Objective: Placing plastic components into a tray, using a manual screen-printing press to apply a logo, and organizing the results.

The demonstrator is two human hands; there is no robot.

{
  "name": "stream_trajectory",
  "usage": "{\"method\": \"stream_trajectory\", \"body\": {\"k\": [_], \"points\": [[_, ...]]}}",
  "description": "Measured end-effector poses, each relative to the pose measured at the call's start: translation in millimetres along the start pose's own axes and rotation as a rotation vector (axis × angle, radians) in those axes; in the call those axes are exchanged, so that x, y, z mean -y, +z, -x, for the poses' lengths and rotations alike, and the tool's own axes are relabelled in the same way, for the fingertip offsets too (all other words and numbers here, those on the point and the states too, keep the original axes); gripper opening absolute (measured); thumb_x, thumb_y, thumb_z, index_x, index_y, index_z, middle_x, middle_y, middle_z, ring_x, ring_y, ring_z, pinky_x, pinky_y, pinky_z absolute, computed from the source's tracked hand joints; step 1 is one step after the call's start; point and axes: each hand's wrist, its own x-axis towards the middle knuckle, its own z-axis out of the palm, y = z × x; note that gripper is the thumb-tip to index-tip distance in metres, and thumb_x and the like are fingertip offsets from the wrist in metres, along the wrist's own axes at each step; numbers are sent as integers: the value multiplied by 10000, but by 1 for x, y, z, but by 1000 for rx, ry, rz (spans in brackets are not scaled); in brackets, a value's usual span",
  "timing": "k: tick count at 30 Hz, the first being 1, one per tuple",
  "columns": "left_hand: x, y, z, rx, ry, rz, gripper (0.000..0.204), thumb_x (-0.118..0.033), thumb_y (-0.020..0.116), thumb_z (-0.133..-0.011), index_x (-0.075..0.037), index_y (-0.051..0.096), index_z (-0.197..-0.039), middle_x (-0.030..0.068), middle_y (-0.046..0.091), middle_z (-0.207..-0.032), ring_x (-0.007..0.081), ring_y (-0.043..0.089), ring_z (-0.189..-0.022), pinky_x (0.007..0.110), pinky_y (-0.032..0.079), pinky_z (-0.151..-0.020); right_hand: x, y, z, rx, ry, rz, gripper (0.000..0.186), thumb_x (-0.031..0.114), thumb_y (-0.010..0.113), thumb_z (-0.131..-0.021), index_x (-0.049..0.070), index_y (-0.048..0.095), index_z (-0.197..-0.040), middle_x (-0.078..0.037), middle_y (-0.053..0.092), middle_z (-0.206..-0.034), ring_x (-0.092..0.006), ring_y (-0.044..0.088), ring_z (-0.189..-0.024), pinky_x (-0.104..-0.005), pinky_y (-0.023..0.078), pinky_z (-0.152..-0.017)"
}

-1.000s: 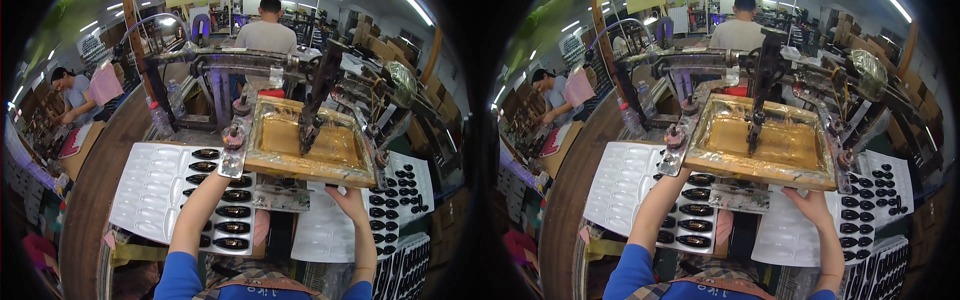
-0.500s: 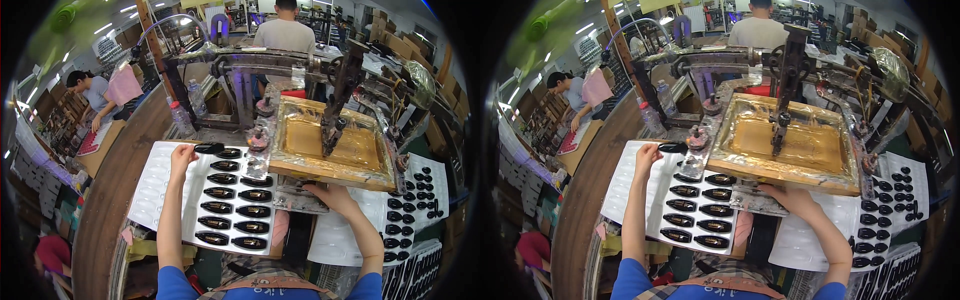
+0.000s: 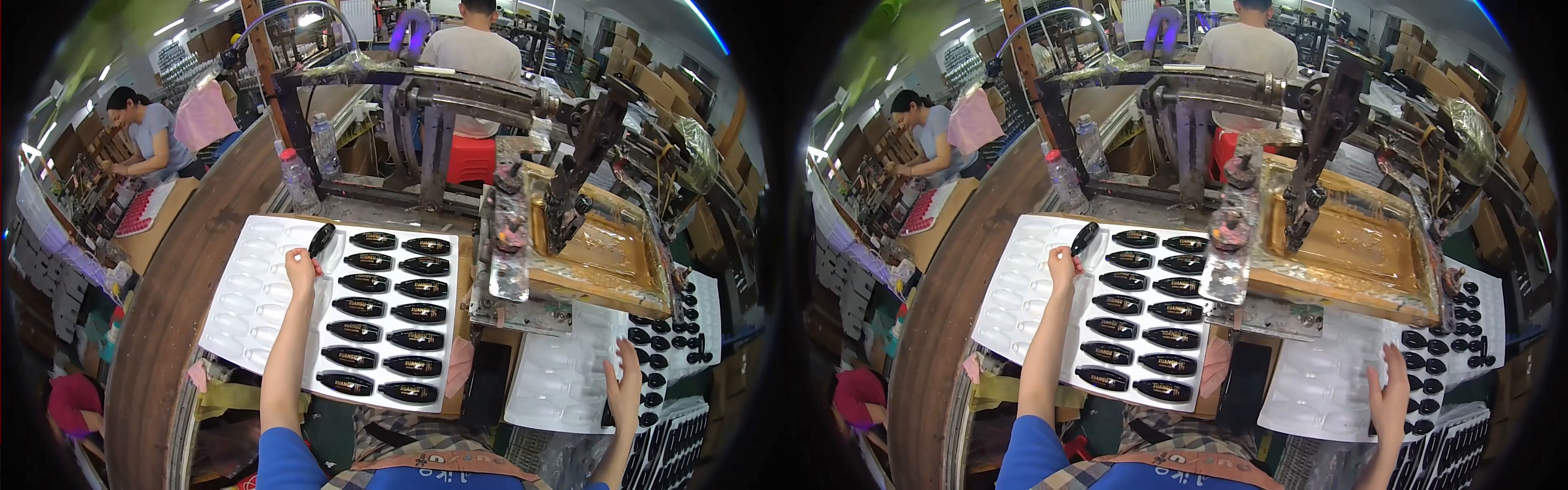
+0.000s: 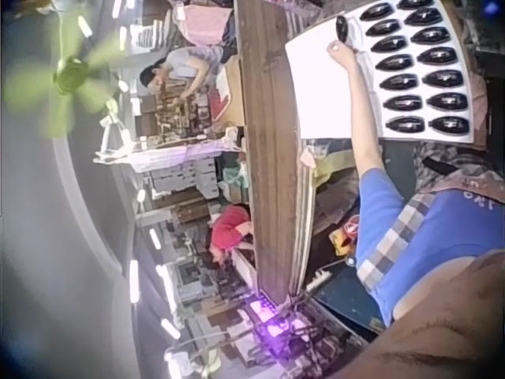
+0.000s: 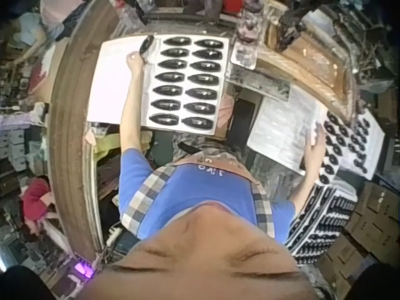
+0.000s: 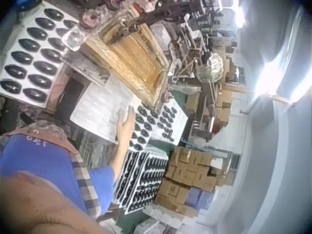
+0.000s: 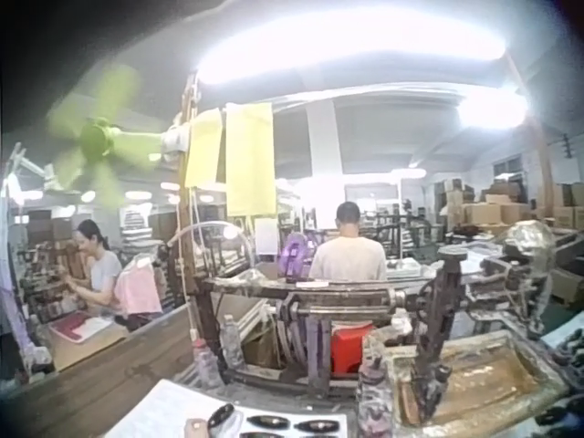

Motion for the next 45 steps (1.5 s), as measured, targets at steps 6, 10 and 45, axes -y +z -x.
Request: {"method": "stream_trajectory", "body": {"k": [6, 10, 45], "points": [[9, 14, 9, 33, -110, 15, 146, -105, 406, -825, -38, 339, -936, 82, 480, -576, 140, 446, -399, 271, 380, -336, -54, -9, 50, 67, 172, 288, 351, 148, 559, -770, -25, 487, -1067, -219, 518, -1025, -345, 499, -947, -364, 399, -812], [25, 10, -3, 188, -81, -133, 127, -80, 382, -813, 2, 321, -888, 99, 474, -555, 151, 438, -369, 278, 355, -299, -62, -11, 60, 140, 260, 301, 382, 168, 595, -734, -23, 490, -1049, -205, 521, -979, -351, 502, -910, -377, 405, -786], [-123, 51, 99, 495, 507, 44, 151, -62, 517, -832, 6, 584, -950, 16, 582, -855, 69, 511, -755, 207, 420, -690, 116, 71, -109, 393, -417, -292, 549, 432, 631, -721, 35, 510, -1081, -144, 536, -1066, -283, 487, -1004, -325, 358, -878]]}}
